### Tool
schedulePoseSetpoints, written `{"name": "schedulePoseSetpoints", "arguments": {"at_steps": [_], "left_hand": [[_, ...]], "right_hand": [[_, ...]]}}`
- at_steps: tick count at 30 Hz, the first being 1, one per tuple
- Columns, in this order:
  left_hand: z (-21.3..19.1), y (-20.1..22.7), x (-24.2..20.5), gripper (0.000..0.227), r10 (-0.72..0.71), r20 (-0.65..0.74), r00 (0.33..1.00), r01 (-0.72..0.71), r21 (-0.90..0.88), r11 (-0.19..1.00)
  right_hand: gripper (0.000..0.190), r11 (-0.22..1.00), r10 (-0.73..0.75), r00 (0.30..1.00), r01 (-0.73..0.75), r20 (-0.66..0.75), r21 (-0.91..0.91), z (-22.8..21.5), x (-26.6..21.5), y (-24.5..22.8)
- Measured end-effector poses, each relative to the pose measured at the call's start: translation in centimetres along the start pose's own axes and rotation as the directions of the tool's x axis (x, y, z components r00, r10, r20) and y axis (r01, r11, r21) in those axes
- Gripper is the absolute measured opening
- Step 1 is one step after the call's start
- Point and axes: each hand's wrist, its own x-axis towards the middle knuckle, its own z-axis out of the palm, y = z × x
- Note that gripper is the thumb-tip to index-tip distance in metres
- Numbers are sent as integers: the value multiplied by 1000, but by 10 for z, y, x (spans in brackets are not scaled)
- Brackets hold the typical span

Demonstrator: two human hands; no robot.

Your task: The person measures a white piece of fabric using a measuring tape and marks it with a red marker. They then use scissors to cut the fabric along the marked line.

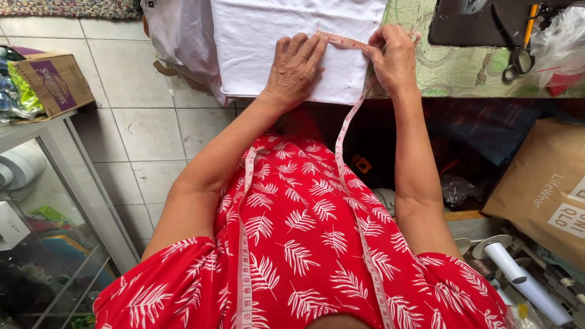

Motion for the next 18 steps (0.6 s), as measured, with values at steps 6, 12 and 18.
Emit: {"name": "schedulePoseSetpoints", "arguments": {"at_steps": [6, 12, 18], "left_hand": [[-10, -58, -4, 53, -85, -39, 996, 80, -133, 988], [-38, -86, 6, 69, -196, 341, 919, 225, -46, 973], [-24, -100, 18, 64, -151, 180, 972, 135, 99, 986]], "right_hand": [[20, 998, 6, 987, 3, -161, 55, -1, -11, -15], [18, 981, -165, 974, 147, -157, -123, 40, -8, -29], [20, 984, -176, 969, 174, -174, -29, 43, 14, -3]]}}
